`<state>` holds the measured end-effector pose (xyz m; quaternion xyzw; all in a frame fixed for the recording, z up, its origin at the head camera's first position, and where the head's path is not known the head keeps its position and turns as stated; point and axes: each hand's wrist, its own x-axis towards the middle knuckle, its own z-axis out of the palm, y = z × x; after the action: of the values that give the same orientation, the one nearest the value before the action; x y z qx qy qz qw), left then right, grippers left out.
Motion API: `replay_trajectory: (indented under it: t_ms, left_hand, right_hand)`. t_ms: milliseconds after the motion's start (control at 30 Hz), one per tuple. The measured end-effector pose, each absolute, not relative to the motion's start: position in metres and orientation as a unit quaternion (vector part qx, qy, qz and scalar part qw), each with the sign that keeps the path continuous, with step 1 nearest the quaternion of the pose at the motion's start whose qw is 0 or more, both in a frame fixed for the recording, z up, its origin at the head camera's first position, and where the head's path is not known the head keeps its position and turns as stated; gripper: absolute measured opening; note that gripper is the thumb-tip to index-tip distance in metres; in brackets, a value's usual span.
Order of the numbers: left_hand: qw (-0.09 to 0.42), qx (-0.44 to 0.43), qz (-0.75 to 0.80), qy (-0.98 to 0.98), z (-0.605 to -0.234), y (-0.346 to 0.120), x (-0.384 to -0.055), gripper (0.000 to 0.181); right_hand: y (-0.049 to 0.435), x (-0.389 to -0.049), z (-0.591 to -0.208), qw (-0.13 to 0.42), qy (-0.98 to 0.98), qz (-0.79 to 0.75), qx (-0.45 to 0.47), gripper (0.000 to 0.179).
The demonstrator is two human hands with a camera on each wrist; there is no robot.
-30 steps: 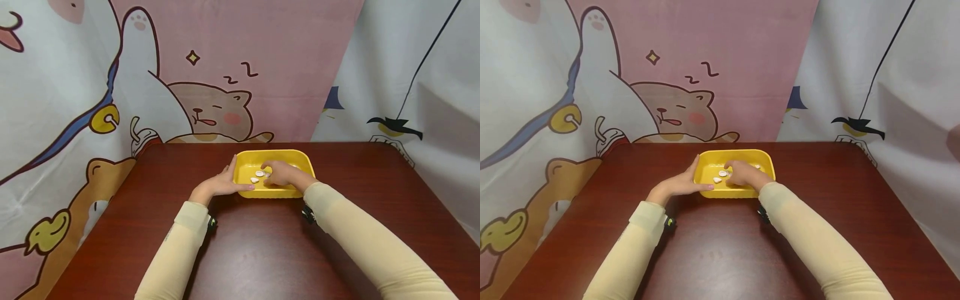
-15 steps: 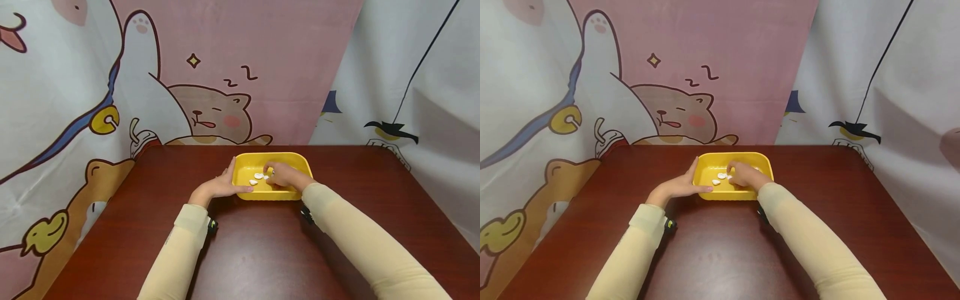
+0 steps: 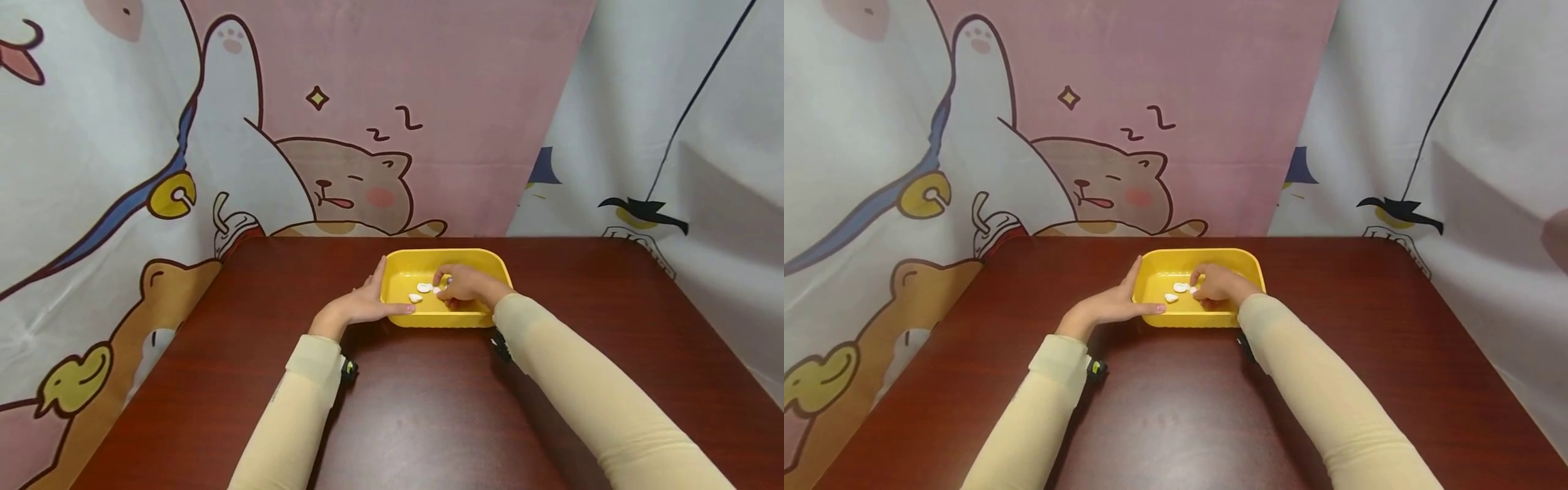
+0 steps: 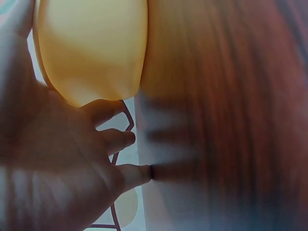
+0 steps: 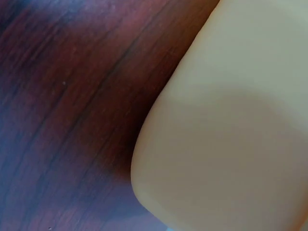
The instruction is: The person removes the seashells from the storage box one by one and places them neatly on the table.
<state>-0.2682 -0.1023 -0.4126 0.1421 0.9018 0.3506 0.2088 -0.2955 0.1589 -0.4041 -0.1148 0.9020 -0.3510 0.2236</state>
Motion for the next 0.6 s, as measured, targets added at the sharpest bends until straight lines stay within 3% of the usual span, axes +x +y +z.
replay_trajectory:
  t_ms: [600]
  left_hand:
    - [0.206, 0.14, 0.351, 0.902, -0.4117, -0.1001, -0.2666, 0.133]
  right_hand:
    - [0.1588, -0.2956, -0.4093, 0.195, 0.919, -0.331, -0.087, 0.016]
